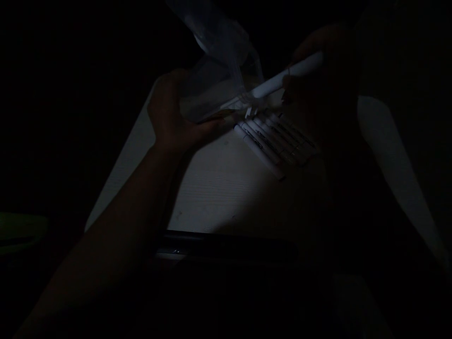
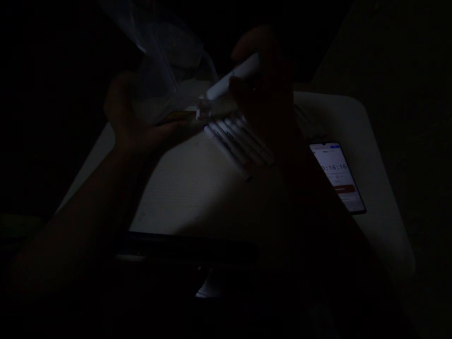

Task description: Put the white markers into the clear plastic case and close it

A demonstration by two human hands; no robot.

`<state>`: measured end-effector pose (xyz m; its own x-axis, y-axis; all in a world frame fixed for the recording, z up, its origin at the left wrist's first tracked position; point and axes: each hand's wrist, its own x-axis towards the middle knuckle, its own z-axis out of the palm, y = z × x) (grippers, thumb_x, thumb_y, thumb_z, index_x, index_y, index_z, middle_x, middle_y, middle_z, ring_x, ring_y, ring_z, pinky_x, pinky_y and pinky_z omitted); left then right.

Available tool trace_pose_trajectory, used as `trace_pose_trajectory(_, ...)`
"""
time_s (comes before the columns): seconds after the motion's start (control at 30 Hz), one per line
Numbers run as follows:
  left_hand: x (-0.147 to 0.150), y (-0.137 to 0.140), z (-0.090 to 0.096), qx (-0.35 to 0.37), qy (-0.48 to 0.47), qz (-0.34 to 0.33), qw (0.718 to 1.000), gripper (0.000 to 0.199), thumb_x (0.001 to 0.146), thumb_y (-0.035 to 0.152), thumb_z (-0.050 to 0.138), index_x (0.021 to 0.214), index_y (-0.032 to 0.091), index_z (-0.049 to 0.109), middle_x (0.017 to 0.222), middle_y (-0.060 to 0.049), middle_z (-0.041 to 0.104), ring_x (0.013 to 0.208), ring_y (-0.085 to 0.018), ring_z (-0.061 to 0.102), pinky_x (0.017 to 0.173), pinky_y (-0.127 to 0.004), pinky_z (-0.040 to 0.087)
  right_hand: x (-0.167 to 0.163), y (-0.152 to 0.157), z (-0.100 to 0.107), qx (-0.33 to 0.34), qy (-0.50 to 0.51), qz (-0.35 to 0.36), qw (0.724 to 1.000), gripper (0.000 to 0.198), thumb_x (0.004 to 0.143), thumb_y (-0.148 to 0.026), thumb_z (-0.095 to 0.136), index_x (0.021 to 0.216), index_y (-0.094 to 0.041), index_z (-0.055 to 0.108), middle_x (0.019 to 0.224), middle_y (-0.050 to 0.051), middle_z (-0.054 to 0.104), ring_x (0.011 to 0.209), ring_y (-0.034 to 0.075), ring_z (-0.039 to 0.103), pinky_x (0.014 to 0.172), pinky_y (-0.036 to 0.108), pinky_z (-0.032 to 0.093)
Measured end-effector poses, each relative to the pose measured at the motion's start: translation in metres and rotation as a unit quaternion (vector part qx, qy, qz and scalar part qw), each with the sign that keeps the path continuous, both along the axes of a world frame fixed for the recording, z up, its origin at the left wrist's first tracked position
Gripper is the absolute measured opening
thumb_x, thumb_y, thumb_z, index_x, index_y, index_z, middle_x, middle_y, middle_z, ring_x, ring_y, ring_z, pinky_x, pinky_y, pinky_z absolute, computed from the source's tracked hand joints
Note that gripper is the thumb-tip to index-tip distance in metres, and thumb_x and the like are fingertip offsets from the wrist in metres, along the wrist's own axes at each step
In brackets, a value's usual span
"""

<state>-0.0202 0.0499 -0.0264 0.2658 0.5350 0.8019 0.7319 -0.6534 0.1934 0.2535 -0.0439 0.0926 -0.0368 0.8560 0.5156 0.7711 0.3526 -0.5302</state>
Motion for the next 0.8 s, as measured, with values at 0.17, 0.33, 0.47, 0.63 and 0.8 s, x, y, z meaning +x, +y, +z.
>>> trace_pose_trajectory(0.17,0.003,-0.004,0.004,-0.007,0.001,-0.004,1.0,0.126,0.036,0.094,0.062,0.135,0.021,0.034,0.126,-0.007,0.044,0.128,-0.041,0.051,0.107,-0.062,0.039,-0.004,0.003,-0.011,0.009,0.045,0.032,0.998,0.023,0.078,-0.004,0.059,0.098,-0.013,0.065,0.095,-0.006,0.065,0.086,0.004,0.061,0.083,0.019,0.054)
trace_pose_trajectory(0.33,0.002,-0.007,0.007,-0.012,0.014,0.0,1.0,0.124,0.036,0.09,0.068,0.134,0.021,0.033,0.126,-0.007,0.046,0.126,-0.04,0.053,0.105,-0.062,0.042,-0.009,0.002,-0.012,-0.04,0.061,0.067,0.995,0.023,0.081,-0.001,0.059,0.101,-0.012,0.066,0.092,-0.007,0.066,0.079,0.003,0.059,0.079,0.018,0.051)
trace_pose_trajectory(0.47,0.003,-0.009,0.009,-0.018,0.006,-0.001,1.0,0.124,0.036,0.089,0.07,0.133,0.02,0.035,0.127,-0.008,0.048,0.126,-0.04,0.053,0.107,-0.065,0.04,-0.013,-0.001,-0.012,-0.057,0.039,0.074,0.995,0.024,0.084,0.001,0.057,0.101,-0.012,0.067,0.098,-0.006,0.066,0.092,0.004,0.061,0.09,0.019,0.051)
trace_pose_trajectory(0.63,0.005,-0.009,0.012,-0.031,0.018,0.004,0.999,0.127,0.031,0.092,0.067,0.131,0.021,0.037,0.124,-0.007,0.048,0.125,-0.039,0.054,0.107,-0.064,0.04,-0.014,0.001,-0.015,-0.021,-0.031,0.106,0.994,0.021,0.086,0.002,0.055,0.096,-0.008,0.07,0.101,0.001,0.065,0.098,0.007,0.061,0.092,0.022,0.049)
trace_pose_trajectory(0.8,0.01,-0.018,0.016,-0.049,0.012,0.019,0.999,0.119,0.039,0.091,0.067,0.129,0.02,0.037,0.123,-0.007,0.047,0.126,-0.037,0.053,0.108,-0.061,0.042,-0.013,0.008,-0.017,-0.012,-0.096,0.165,0.982,0.027,0.088,0.004,0.047,0.096,-0.007,0.071,0.105,0.005,0.067,0.1,0.011,0.063,0.093,0.028,0.049)
